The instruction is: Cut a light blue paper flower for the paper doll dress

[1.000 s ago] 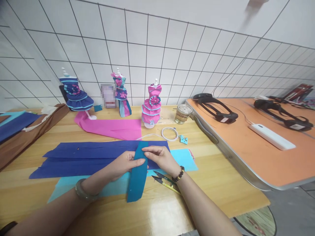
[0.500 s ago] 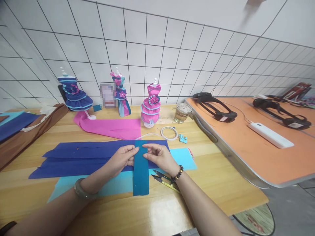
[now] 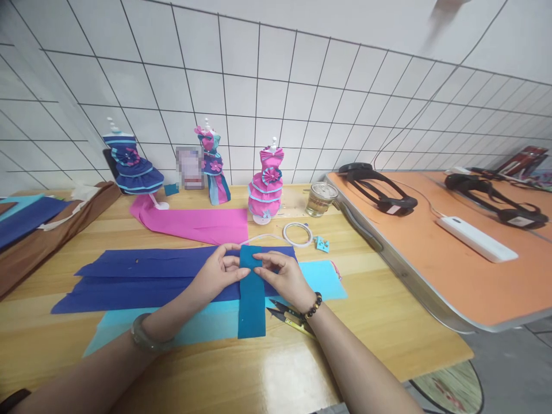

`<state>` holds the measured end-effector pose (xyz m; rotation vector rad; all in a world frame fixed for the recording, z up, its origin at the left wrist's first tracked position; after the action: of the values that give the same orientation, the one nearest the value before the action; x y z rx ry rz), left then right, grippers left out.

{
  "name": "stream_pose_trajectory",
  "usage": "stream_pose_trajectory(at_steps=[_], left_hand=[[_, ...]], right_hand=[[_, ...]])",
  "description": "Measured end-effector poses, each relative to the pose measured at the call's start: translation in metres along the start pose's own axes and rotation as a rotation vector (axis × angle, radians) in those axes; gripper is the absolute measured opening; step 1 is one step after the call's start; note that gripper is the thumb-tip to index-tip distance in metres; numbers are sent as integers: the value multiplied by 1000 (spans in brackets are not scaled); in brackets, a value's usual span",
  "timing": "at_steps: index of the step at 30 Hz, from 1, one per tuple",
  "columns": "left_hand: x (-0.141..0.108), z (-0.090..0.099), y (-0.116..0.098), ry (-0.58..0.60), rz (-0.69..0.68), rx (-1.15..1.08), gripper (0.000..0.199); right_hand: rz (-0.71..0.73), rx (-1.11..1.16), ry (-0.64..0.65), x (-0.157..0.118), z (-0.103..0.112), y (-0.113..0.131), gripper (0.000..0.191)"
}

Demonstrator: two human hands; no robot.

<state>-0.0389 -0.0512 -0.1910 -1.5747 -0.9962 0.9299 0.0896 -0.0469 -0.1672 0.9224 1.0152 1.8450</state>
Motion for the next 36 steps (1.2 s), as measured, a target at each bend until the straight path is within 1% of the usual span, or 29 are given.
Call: stream_pose_trajectory(at_steps=[3, 5, 9, 13, 18, 24, 31, 36], left_hand=[[1, 0, -4, 1, -111, 139, 55], [1, 1, -6, -7, -161, 237, 53], [0, 0, -7, 16, -182, 336, 40], [-1, 1, -8, 20, -160, 345, 30], [0, 4, -8, -4, -143, 384, 23], [-1, 6, -10, -43, -147, 379, 21], [0, 5, -8, -35, -145, 277, 18], [0, 6, -8, -44, -160, 271, 19]], right_hand=[[10, -24, 0, 0, 0, 1, 27], [15, -36, 5, 0, -1, 3, 27], [33, -52, 10, 0, -2, 4, 27], [45, -79, 8, 0, -2, 2, 28], [47, -103, 20, -1, -1, 3, 27], [67, -114, 23, -1, -1, 7, 25], [82, -109, 28, 0, -2, 9, 25], [77, -113, 1, -1, 0, 9, 24]])
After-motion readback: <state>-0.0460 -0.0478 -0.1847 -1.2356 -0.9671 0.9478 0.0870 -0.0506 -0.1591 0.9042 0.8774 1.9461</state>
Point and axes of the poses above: each hand's wrist, its own x-axis towards the middle knuckle, its own z-axis out of the back of the hand, y = z × x, the point moved 8 cm from there along x, towards the middle knuckle, and after that the axes turned 5 degrees about y, right-handed, at the moved point
